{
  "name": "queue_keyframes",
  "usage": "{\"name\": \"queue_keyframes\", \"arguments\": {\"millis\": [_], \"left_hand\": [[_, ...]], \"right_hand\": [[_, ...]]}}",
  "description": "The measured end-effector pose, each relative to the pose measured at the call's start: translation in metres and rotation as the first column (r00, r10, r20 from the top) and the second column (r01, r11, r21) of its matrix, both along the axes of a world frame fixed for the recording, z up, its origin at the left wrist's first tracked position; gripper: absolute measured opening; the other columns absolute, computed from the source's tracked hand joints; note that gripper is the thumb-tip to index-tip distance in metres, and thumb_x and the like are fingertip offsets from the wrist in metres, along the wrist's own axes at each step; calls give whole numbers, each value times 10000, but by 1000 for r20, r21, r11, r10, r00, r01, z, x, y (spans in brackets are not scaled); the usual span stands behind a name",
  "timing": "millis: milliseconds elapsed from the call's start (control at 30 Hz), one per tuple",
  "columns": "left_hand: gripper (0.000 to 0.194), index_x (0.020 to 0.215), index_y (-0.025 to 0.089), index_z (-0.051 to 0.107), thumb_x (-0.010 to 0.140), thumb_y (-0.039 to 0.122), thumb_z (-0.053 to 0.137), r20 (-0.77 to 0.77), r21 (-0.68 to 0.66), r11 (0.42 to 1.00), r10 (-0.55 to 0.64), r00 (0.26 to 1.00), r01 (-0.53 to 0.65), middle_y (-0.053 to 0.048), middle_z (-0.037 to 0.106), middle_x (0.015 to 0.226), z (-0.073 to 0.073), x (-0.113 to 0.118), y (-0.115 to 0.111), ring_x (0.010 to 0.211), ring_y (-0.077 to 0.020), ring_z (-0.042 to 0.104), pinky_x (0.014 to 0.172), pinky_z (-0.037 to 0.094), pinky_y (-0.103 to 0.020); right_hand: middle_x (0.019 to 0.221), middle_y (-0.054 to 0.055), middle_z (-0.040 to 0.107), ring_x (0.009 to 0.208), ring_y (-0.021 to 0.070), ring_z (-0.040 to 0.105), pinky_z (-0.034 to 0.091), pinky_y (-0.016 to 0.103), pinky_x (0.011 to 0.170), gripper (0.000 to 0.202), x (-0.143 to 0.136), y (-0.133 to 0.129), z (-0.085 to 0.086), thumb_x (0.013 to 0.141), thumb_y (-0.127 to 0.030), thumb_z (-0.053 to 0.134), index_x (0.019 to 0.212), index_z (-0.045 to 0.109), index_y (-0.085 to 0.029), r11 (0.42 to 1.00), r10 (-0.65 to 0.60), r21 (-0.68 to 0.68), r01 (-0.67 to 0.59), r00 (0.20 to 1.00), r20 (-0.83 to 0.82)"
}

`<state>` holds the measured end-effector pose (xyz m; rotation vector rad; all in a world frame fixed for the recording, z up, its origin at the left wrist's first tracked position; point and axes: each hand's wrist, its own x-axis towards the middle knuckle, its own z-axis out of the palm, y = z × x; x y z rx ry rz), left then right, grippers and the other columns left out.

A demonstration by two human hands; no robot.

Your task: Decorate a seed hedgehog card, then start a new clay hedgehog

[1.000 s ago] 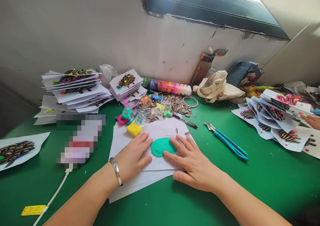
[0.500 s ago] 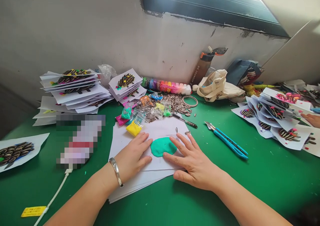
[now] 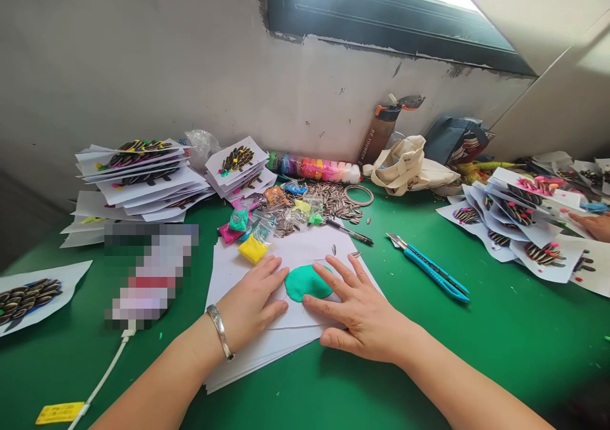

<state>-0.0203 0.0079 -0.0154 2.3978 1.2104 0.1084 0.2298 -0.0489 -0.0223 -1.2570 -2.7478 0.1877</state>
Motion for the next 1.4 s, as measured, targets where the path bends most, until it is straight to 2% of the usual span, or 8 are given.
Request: {"name": "queue_keyframes", "arguments": {"millis": [200,400,533,667,900,1100,1300,1400], "left_hand": [[546,1351,108,489,838,282,555,16,2,1000,3,1000,-3,-167,384,1470,1,0,0,1376,-339,299,1111,305,-483],[525,1332,158,512,826,288,574,66,26,1000,11,998,-12,-137,419,1453,-3,-2,0,1360,-339,333,1094,337,-496],[531,1337,142,507,833,298,563,41,31,1000,3,999,-4,-145,408,1460,-2,-2,0,1364,-339,324,1098,331,-487],[527,1331,151,515,827,298,564,33,38,999,5,999,-6,-139,418,1455,-3,-2,1,1358,-333,339,1099,337,-466],[522,1332,150,513,836,307,548,38,40,999,-6,999,4,-136,412,1460,-3,-3,2,1357,-326,342,1099,334,-468],[516,1328,158,519,840,324,540,92,89,996,-12,996,4,-133,425,1452,-14,-7,2,1352,-329,351,1099,331,-476],[514,1342,211,503,847,345,537,127,111,994,-16,992,1,-93,420,1462,-24,-11,2,1359,-308,345,1104,335,-454],[516,1344,214,500,846,344,537,130,129,992,-19,991,2,-92,420,1462,-27,-12,3,1354,-311,352,1106,331,-455]], "right_hand": [[1579,34,100,1420,379,113,116,683,1077,604,-1,0,-1,875,-645,409,1432,290,-444,1000,-17,-9,17,999,-45],[1569,20,161,1420,373,116,97,689,1077,573,-3,2,0,886,-642,386,1419,329,-439,998,15,-58,-16,1000,-27],[1584,14,48,1424,372,94,90,665,1091,597,6,2,2,877,-625,431,1429,307,-435,997,-65,-55,61,994,-83],[1586,12,-20,1429,362,69,101,627,1108,598,18,-1,3,866,-628,452,1417,350,-418,990,-137,-52,131,983,-119],[1567,38,171,1419,365,132,63,656,1094,570,16,0,5,847,-680,422,1345,474,-407,991,-67,-122,60,996,-53],[1585,14,59,1423,356,122,109,606,1115,569,20,0,4,837,-658,475,1349,469,-410,990,-109,-101,94,981,-159],[1557,17,207,1399,348,214,102,625,1109,515,17,0,6,831,-659,484,1260,573,-387,992,-77,-110,62,988,-132],[1562,17,193,1405,346,199,100,622,1111,535,17,0,6,826,-661,490,1282,553,-387,990,-86,-119,69,986,-140]]}}
